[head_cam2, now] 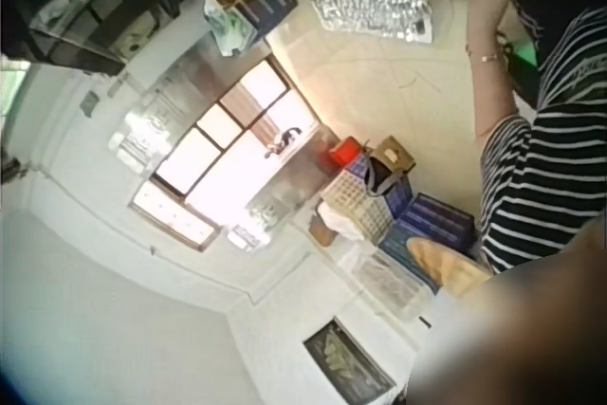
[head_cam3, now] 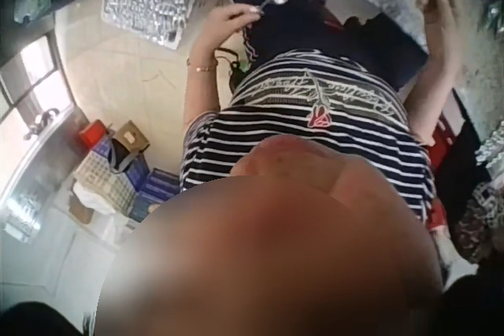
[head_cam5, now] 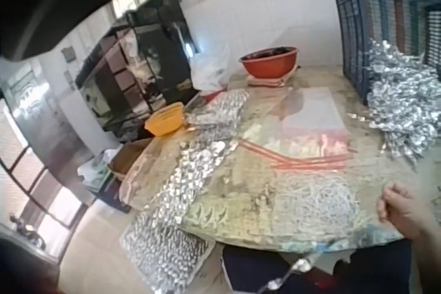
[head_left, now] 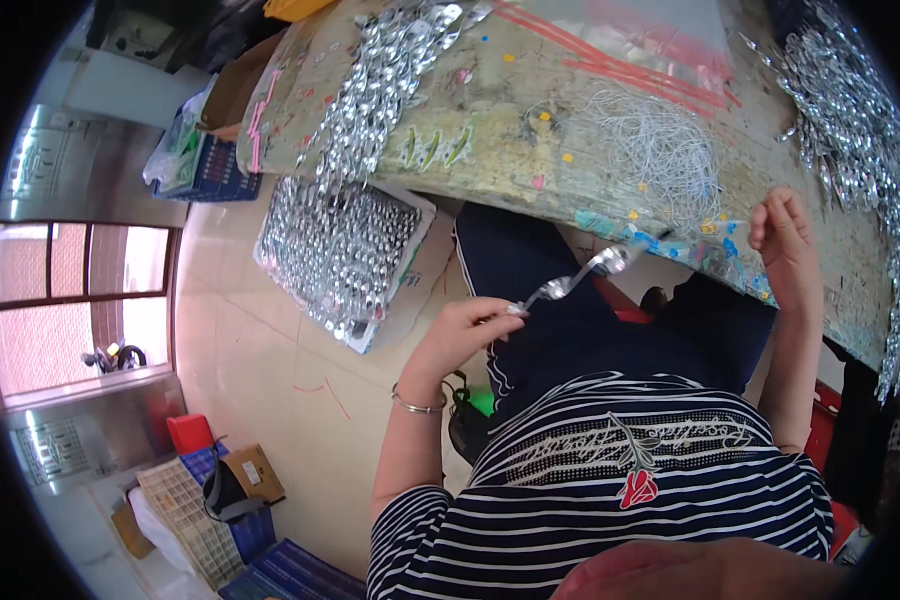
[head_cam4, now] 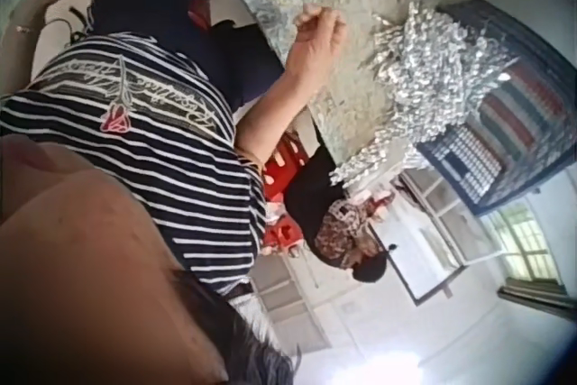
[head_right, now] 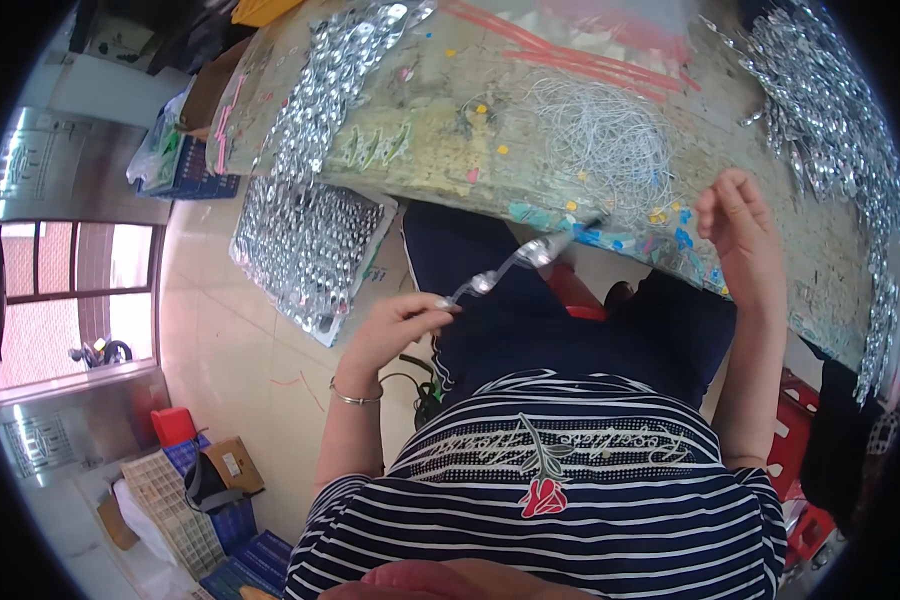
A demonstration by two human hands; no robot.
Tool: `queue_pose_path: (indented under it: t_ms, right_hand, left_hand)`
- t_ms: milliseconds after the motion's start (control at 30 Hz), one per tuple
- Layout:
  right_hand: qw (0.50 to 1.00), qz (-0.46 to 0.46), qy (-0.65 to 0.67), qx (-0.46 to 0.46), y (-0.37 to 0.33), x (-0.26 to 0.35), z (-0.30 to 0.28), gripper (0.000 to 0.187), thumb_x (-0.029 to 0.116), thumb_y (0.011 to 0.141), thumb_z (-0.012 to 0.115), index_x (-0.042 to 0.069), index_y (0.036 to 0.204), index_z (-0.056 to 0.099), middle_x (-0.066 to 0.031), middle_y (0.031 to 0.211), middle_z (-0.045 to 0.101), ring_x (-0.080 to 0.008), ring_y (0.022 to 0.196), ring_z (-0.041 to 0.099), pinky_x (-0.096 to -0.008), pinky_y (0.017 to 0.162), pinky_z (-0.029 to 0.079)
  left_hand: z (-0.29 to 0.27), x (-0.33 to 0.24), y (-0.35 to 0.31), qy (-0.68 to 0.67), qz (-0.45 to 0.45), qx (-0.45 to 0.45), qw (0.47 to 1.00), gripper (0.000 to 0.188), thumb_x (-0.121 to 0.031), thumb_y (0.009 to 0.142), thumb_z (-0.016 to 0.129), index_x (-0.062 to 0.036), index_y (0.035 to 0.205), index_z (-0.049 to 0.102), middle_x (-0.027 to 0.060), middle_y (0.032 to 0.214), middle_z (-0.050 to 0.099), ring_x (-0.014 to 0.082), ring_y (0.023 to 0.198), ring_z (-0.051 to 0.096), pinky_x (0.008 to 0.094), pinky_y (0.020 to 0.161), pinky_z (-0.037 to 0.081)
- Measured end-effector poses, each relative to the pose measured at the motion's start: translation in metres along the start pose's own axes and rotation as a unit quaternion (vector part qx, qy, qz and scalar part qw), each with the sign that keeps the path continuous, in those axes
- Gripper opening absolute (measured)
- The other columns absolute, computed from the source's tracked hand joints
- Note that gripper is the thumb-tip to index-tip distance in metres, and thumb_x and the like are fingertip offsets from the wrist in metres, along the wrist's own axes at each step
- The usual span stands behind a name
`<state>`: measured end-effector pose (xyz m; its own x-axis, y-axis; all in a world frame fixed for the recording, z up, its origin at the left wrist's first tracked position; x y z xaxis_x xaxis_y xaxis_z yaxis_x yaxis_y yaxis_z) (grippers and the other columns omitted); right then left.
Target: The person is assembling silver tinsel decorations by attaching small plastic clips or strings to them at a workbench.
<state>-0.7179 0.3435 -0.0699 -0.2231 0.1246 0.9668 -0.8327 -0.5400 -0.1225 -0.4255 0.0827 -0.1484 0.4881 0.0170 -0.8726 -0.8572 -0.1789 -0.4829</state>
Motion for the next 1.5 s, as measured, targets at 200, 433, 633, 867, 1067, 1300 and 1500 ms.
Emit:
queue_pose_path:
  t_ms: [200, 433, 633, 867, 1067, 1300, 1500]
  right_hand:
    - [0.998, 0.035, -0.045, 0.036, 0.005, -0.014, 0.036, 0.017, 0.023, 0.098, 0.052, 0.009, 0.103, 0.059, -0.0076, 0.114, 0.065, -0.0099, 0.092, 0.060, -0.0255, 0.080, 0.047]
    - [0.982, 0.079, -0.117, 0.124, -0.011, -0.026, 0.069, 0.025, 0.023, 0.099, 0.049, 0.003, 0.104, 0.064, -0.0031, 0.100, 0.066, -0.0107, 0.091, 0.060, -0.0270, 0.083, 0.048]
    - [0.981, 0.117, -0.122, 0.097, -0.023, -0.027, 0.057, 0.023, 0.020, 0.099, 0.050, 0.002, 0.103, 0.063, -0.0037, 0.099, 0.066, -0.0111, 0.092, 0.060, -0.0271, 0.085, 0.048]
    - [0.975, 0.088, -0.198, 0.053, -0.017, -0.024, 0.015, 0.020, 0.017, 0.097, 0.051, 0.002, 0.104, 0.063, -0.0028, 0.099, 0.065, -0.0107, 0.091, 0.059, -0.0256, 0.084, 0.048]
    - [0.940, -0.015, -0.311, -0.138, 0.022, 0.029, -0.108, 0.028, 0.024, 0.097, 0.049, 0.004, 0.112, 0.061, -0.0044, 0.103, 0.063, -0.0112, 0.088, 0.057, -0.0266, 0.080, 0.049]
    - [0.725, -0.210, -0.602, -0.258, 0.093, 0.043, -0.229, 0.041, 0.017, 0.089, 0.055, 0.002, 0.127, 0.051, -0.0200, 0.117, 0.058, -0.0355, 0.115, 0.053, -0.0383, 0.102, 0.040]
    - [0.760, -0.081, -0.583, -0.276, 0.090, 0.022, -0.273, 0.036, 0.018, 0.081, 0.066, 0.001, 0.112, 0.056, -0.0175, 0.103, 0.061, -0.0317, 0.094, 0.058, -0.0403, 0.079, 0.047]
  left_hand:
    - [-0.085, -0.060, 0.012, 0.161, 0.171, -0.176, 0.956, 0.017, -0.010, 0.089, 0.063, 0.0020, 0.100, 0.067, 0.0046, 0.091, 0.067, 0.0108, 0.082, 0.060, 0.0231, 0.071, 0.045]
    - [-0.194, -0.118, 0.019, 0.458, 0.241, -0.477, 0.710, 0.029, -0.006, 0.090, 0.053, 0.0007, 0.119, 0.059, 0.0200, 0.093, 0.059, 0.0344, 0.087, 0.056, 0.0403, 0.078, 0.044]
    - [-0.227, -0.138, 0.057, 0.532, 0.206, -0.477, 0.668, 0.033, -0.003, 0.089, 0.048, 0.0021, 0.121, 0.056, 0.0251, 0.098, 0.058, 0.0401, 0.093, 0.055, 0.0438, 0.082, 0.043]
    - [-0.235, -0.113, 0.071, 0.574, 0.219, -0.476, 0.630, 0.031, 0.001, 0.085, 0.052, 0.0009, 0.115, 0.060, 0.0253, 0.100, 0.061, 0.0382, 0.091, 0.058, 0.0423, 0.080, 0.046]
    - [-0.150, -0.138, 0.029, 0.525, 0.331, -0.526, 0.581, 0.037, 0.001, 0.088, 0.054, -0.0056, 0.124, 0.060, 0.0204, 0.117, 0.057, 0.0379, 0.101, 0.056, 0.0449, 0.089, 0.043]
    - [-0.077, -0.109, 0.006, 0.427, 0.362, -0.529, 0.638, 0.025, 0.006, 0.086, 0.055, -0.0007, 0.107, 0.068, 0.0167, 0.107, 0.062, 0.0305, 0.099, 0.059, 0.0379, 0.088, 0.045]
    - [-0.016, -0.108, 0.019, 0.333, 0.343, -0.486, 0.731, 0.018, 0.006, 0.085, 0.058, -0.0001, 0.097, 0.069, 0.0135, 0.101, 0.065, 0.0273, 0.095, 0.061, 0.0350, 0.086, 0.047]
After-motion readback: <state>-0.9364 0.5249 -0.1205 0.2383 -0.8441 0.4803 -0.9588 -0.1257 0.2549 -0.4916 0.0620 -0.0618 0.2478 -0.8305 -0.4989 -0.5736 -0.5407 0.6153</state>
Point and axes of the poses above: each hand's wrist, its own y-axis towards the middle knuckle, its own z-axis out of the palm, x = y × z, the point moved 8 cm from there along y, towards the middle knuckle
